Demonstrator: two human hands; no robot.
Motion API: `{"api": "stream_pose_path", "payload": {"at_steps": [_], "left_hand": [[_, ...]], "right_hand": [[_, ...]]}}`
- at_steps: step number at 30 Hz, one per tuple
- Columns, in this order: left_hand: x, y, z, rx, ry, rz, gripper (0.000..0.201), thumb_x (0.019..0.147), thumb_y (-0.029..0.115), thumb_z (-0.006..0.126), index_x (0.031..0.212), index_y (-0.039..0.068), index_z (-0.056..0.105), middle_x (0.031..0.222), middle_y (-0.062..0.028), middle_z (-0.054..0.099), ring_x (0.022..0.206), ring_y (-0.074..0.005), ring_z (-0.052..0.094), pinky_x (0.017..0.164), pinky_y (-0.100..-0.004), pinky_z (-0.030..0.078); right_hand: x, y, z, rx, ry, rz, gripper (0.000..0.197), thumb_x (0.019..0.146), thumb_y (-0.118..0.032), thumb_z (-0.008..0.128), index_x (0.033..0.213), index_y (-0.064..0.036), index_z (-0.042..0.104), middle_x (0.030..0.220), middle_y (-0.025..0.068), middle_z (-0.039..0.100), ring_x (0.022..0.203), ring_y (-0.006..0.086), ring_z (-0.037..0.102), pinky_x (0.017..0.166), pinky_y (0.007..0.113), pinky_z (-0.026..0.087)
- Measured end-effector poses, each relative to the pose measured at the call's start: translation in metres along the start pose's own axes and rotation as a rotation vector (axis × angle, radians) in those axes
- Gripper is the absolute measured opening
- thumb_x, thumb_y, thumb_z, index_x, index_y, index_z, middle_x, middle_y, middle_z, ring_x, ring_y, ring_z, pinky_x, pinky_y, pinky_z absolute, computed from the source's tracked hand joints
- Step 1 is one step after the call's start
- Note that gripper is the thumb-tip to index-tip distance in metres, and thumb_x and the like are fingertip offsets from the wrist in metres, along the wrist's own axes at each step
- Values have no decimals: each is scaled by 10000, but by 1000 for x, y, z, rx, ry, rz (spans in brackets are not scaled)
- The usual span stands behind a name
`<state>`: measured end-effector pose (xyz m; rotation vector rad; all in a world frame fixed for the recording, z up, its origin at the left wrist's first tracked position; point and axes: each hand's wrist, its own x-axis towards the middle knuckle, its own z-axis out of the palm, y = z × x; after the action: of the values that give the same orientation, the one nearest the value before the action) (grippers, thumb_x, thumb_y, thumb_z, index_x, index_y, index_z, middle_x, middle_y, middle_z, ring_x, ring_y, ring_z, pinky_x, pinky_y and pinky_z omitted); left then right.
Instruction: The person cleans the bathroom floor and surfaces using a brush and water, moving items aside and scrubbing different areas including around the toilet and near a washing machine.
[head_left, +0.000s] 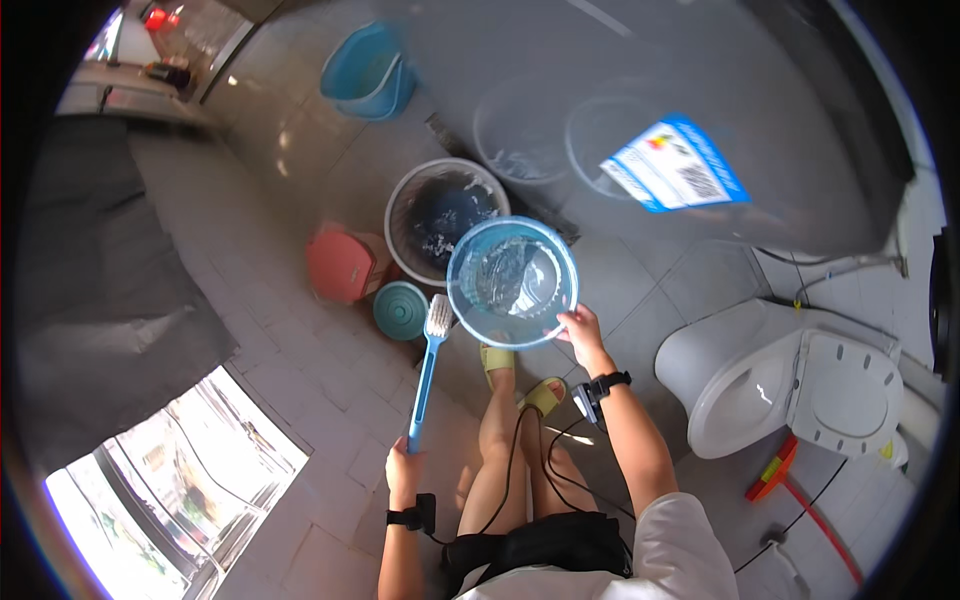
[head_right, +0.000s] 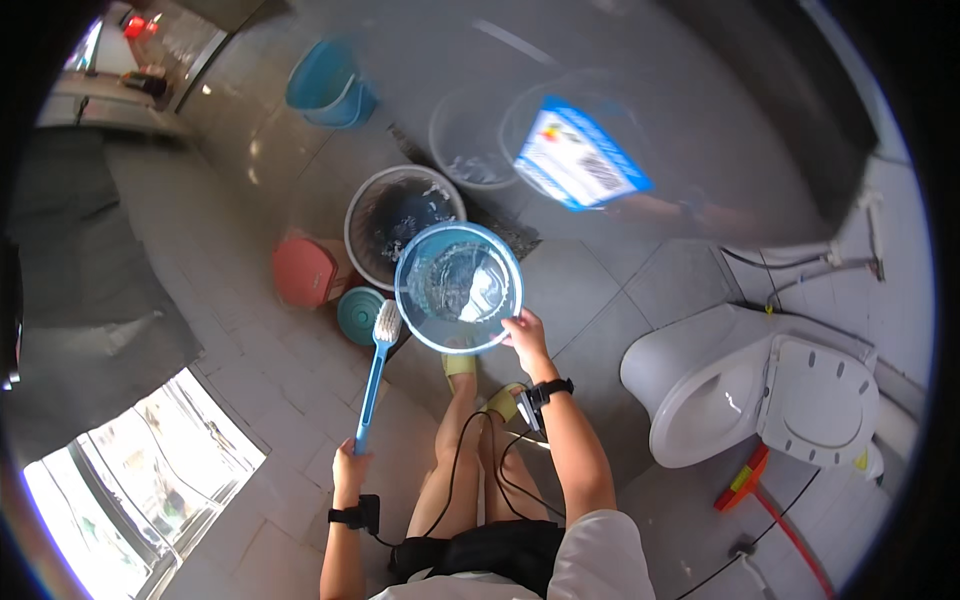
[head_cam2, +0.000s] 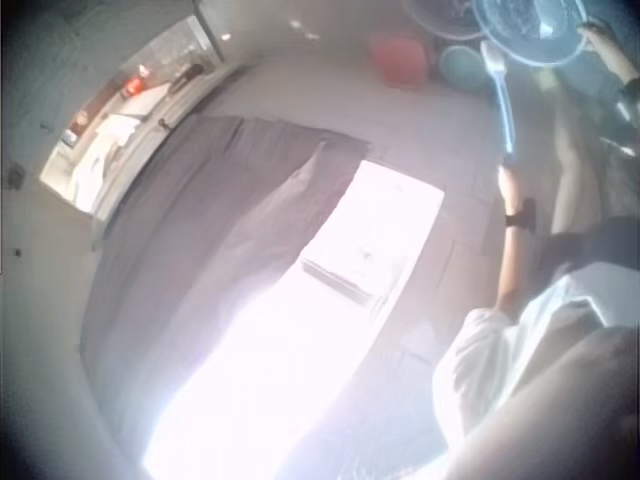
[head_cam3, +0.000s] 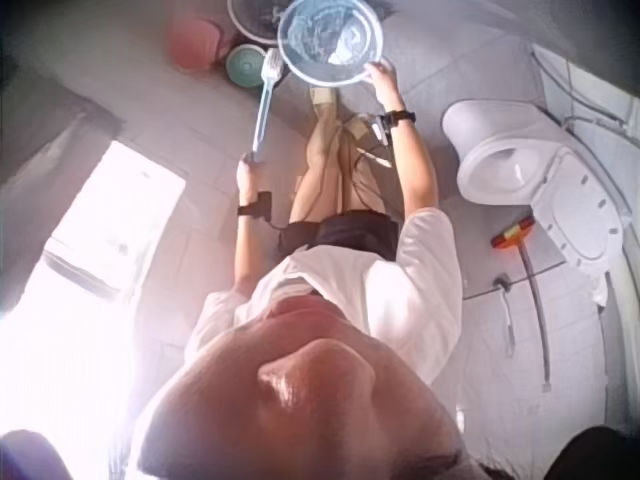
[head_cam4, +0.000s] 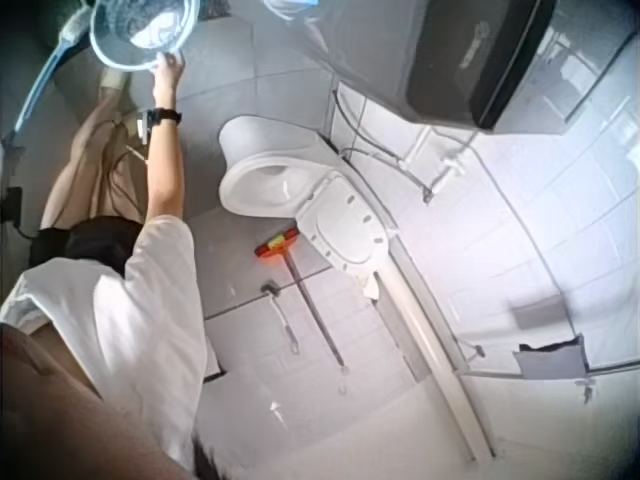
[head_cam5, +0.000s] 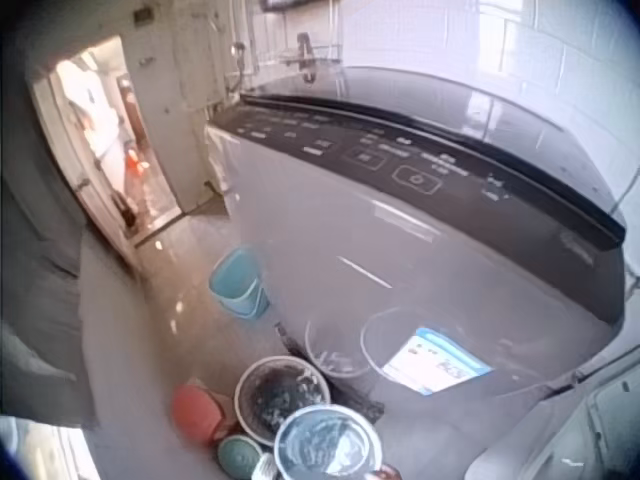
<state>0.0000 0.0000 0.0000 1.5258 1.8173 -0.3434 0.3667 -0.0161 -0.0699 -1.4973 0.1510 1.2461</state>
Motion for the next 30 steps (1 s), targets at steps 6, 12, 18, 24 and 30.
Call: {"api": "stream_pose_path", "payload": {"at_steps": [6,12,18,24,30], "left_hand": [[-48,67,16,73,-192,92,224,575,99,595,784,46,531,503,-38,458,391,-118,441,352,-252,347],[-77,164,48,330,-421,408,237,580,142,619,778,45,533,514,-35,492,423,-116,475,370,-250,362],[-100,281,91,717,-416,766,258,604,155,639,818,53,536,627,-110,552,567,-238,546,493,-326,412],[-130,363,128,541,-785,629,228,628,25,594,842,8,516,521,-29,470,379,-89,417,334,-219,296],[-138,400,168,547,-767,658,232,668,18,574,879,3,480,489,2,397,350,-79,344,319,-213,272]], "right_hand": [[-119,-1,-126,224,96,-78,135,725,15,496,859,11,482,713,13,429,642,123,502,635,347,530],[-247,9,-233,450,351,-174,171,732,9,471,901,36,473,714,34,457,672,168,545,616,346,524],[-339,78,-289,800,808,-347,90,721,-3,474,680,-61,419,601,11,443,537,164,551,522,302,510],[-372,169,-256,1223,1148,-433,73,731,8,442,782,-44,438,890,51,473,612,161,529,626,378,507],[-339,294,-168,1662,1325,-483,230,726,14,419,951,-24,442,931,57,494,731,207,538,671,412,494]]}}
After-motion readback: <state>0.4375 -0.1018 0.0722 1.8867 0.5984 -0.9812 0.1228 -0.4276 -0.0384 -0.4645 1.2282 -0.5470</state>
